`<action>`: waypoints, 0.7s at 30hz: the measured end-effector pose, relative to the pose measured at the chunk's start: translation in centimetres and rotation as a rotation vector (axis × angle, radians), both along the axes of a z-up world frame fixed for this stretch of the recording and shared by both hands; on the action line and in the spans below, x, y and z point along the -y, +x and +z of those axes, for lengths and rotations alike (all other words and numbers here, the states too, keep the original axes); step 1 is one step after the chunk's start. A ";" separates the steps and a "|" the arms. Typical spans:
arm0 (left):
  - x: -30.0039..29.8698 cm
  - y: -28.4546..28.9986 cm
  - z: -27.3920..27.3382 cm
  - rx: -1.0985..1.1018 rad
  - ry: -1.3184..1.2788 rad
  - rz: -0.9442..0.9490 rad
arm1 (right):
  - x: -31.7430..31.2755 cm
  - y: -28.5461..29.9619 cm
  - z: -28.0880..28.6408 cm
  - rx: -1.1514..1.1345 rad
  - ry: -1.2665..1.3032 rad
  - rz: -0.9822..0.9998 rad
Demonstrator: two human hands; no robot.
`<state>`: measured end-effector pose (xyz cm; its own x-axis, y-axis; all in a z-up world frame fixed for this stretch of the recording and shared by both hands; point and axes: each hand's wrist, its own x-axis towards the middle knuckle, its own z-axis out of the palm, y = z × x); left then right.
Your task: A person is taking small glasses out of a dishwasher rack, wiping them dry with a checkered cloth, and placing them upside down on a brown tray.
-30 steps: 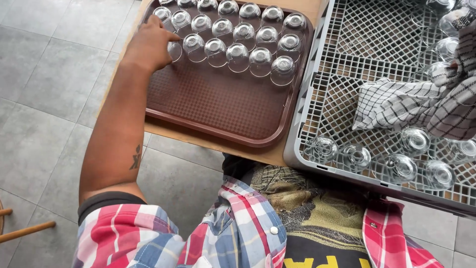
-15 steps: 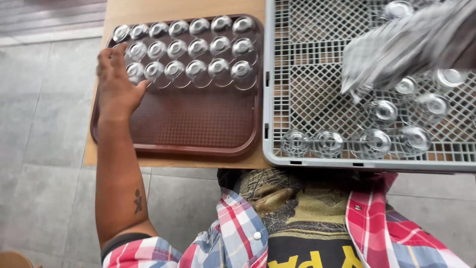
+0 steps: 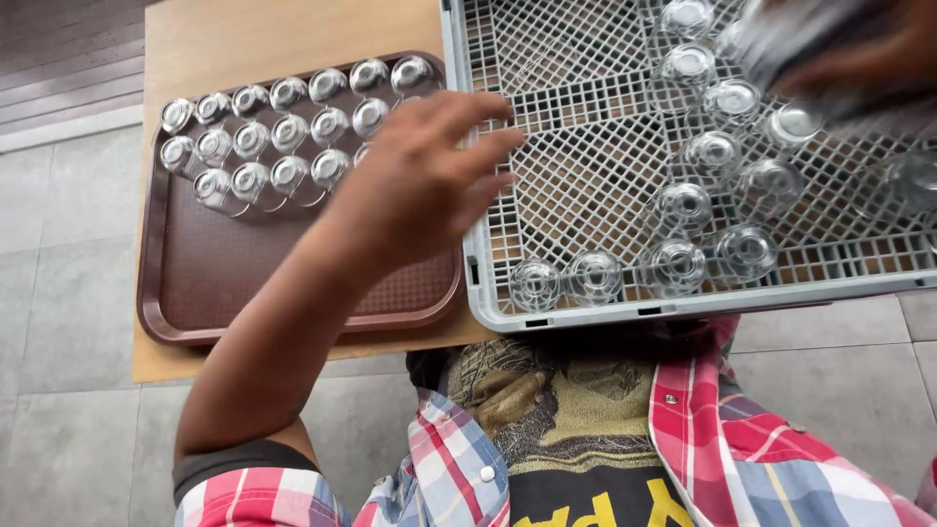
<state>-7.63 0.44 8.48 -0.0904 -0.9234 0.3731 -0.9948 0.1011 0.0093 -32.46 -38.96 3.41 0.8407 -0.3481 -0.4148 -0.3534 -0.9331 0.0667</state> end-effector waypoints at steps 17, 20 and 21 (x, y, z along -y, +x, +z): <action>21.1 -2.3 -7.9 0.184 0.271 -0.543 | -3.1 7.0 3.5 0.195 0.110 -0.013; 16.3 0.9 -2.8 -0.089 0.235 -0.402 | -4.2 7.2 3.6 0.227 0.135 -0.028; 14.4 2.1 -1.0 -0.238 0.165 -0.336 | -4.5 7.2 3.8 0.253 0.146 -0.038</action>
